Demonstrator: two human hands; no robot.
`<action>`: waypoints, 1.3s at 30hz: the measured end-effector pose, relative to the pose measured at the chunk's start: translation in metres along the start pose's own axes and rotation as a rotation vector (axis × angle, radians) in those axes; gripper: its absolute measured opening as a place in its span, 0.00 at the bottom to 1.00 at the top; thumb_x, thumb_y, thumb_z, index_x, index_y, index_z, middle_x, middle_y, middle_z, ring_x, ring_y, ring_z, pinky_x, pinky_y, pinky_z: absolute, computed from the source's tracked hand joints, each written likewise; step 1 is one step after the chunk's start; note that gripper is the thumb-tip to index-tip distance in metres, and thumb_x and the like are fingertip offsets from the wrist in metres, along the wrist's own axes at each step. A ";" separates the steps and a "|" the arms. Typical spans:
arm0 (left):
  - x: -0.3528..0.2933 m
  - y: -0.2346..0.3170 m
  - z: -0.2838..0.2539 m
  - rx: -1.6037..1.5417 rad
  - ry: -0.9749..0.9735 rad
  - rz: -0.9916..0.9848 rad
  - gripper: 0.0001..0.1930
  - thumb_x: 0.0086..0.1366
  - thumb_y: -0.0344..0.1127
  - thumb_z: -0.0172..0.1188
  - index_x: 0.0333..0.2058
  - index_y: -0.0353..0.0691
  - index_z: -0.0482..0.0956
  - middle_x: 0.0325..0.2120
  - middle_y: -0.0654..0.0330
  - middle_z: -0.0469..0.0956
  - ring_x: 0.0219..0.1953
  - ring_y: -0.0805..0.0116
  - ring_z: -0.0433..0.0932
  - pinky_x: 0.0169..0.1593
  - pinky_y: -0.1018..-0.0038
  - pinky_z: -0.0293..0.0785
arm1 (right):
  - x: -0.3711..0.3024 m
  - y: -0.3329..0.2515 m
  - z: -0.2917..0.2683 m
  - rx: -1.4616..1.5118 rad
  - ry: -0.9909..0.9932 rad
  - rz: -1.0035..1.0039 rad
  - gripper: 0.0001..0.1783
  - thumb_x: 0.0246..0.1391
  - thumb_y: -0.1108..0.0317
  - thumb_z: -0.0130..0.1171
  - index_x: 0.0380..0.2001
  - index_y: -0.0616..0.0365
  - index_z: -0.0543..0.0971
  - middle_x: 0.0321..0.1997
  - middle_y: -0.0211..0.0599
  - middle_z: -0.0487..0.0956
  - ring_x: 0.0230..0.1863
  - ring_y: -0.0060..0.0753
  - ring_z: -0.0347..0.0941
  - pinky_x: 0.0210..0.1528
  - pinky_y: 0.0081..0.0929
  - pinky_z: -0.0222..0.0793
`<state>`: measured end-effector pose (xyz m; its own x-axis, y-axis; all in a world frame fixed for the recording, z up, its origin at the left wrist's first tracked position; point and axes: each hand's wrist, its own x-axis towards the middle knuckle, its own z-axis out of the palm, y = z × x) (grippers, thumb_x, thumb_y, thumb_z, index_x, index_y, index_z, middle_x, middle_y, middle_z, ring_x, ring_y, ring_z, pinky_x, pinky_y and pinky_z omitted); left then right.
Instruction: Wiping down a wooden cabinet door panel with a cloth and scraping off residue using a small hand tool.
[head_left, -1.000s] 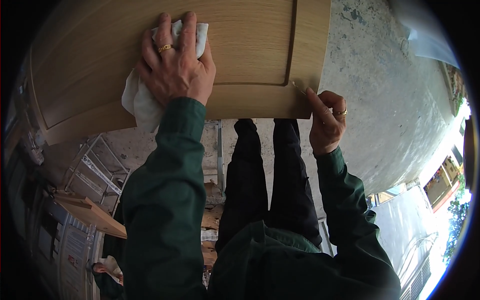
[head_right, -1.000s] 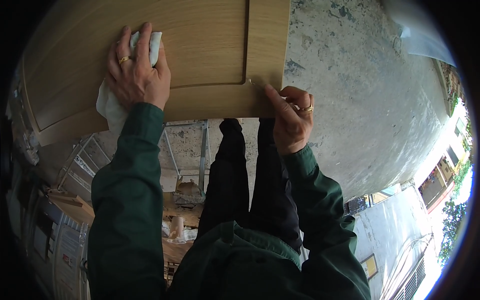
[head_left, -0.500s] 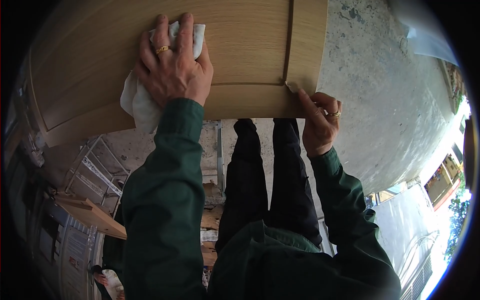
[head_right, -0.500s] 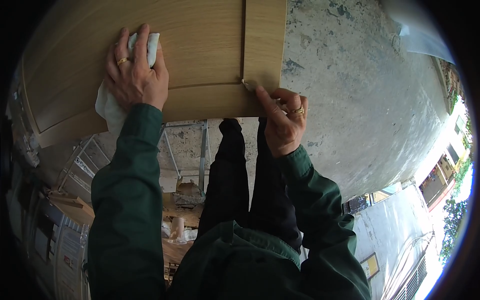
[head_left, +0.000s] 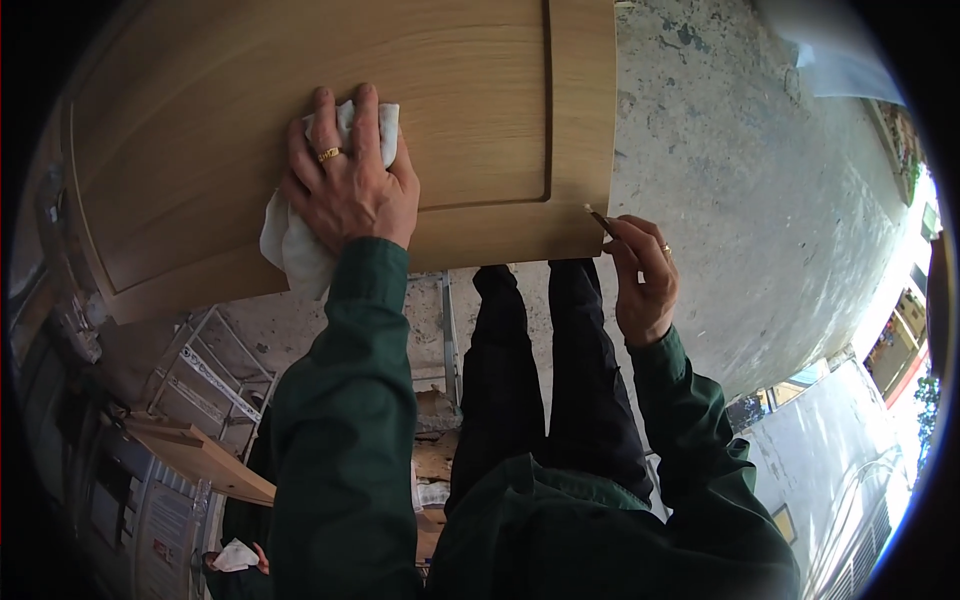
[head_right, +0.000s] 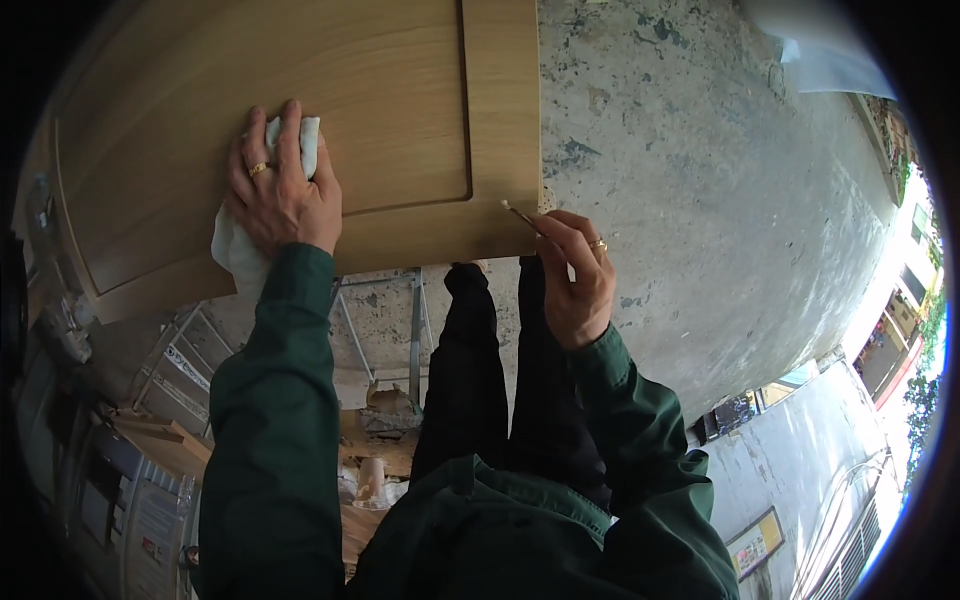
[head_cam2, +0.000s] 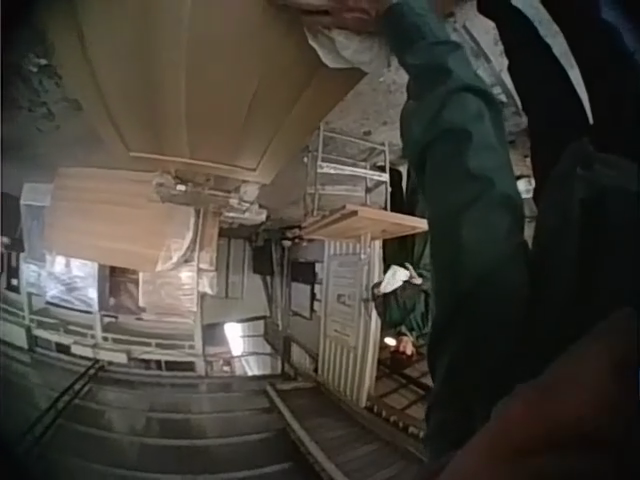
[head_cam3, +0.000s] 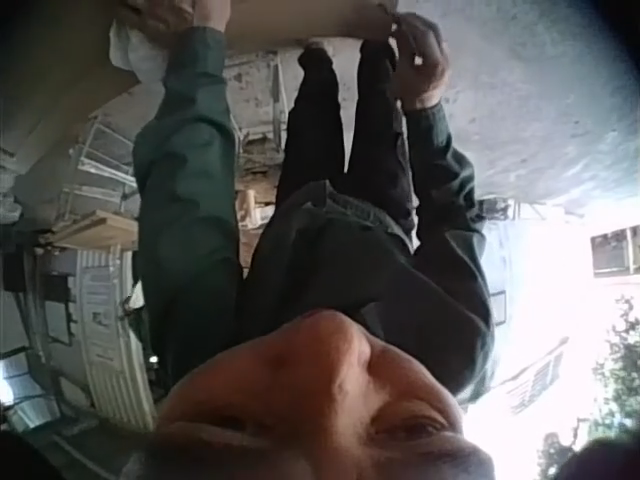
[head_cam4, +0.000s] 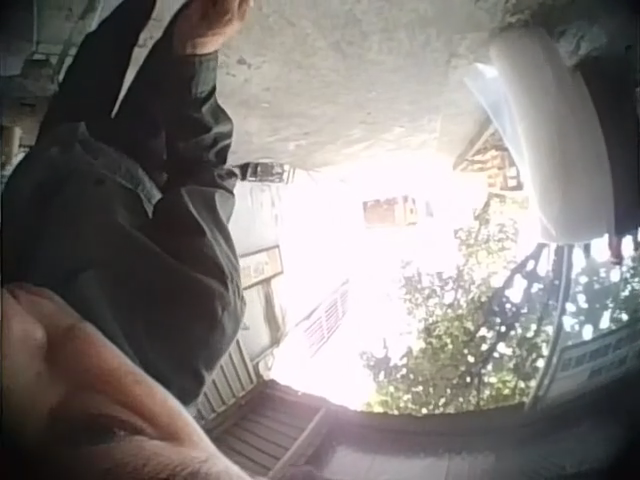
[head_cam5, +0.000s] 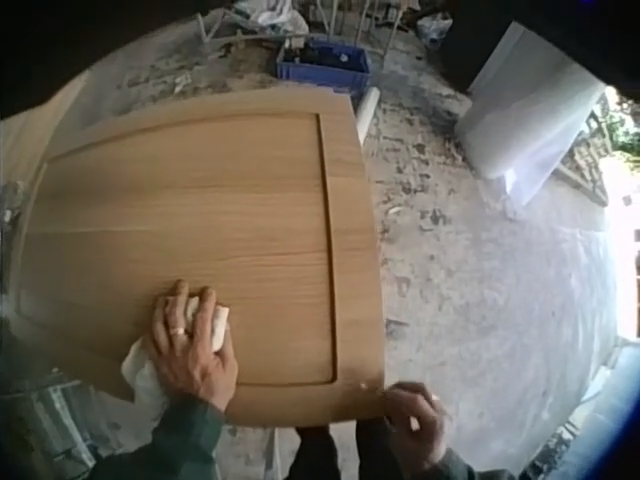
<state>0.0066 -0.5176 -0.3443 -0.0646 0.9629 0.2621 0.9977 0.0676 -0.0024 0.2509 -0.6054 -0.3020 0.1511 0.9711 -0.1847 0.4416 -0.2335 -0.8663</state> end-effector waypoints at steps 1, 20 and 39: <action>0.001 -0.001 -0.001 0.003 0.005 0.005 0.23 0.52 0.42 0.62 0.49 0.60 0.72 0.55 0.64 0.64 0.53 0.54 0.64 0.48 0.54 0.65 | 0.005 -0.003 0.000 -0.144 -0.025 -0.115 0.15 0.47 0.86 0.53 0.38 0.58 0.79 0.38 0.39 0.74 0.33 0.32 0.72 0.35 0.23 0.69; 0.001 -0.003 -0.002 -0.009 -0.015 0.002 0.23 0.52 0.42 0.61 0.50 0.61 0.71 0.56 0.63 0.62 0.55 0.52 0.63 0.49 0.52 0.64 | 0.008 -0.002 0.011 -0.343 -0.049 -0.246 0.25 0.35 0.85 0.54 0.38 0.47 0.81 0.38 0.34 0.73 0.35 0.38 0.70 0.35 0.28 0.70; 0.005 0.005 -0.011 -0.019 -0.096 -0.025 0.27 0.49 0.41 0.64 0.51 0.60 0.70 0.57 0.63 0.62 0.55 0.51 0.63 0.50 0.53 0.63 | 0.029 -0.024 -0.020 0.490 -0.304 0.378 0.10 0.58 0.75 0.47 0.42 0.59 0.74 0.35 0.33 0.77 0.30 0.22 0.72 0.33 0.16 0.67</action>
<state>0.0119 -0.5158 -0.3323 -0.0902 0.9816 0.1682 0.9959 0.0879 0.0212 0.2625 -0.5730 -0.2776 -0.0703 0.8149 -0.5753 -0.0543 -0.5790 -0.8135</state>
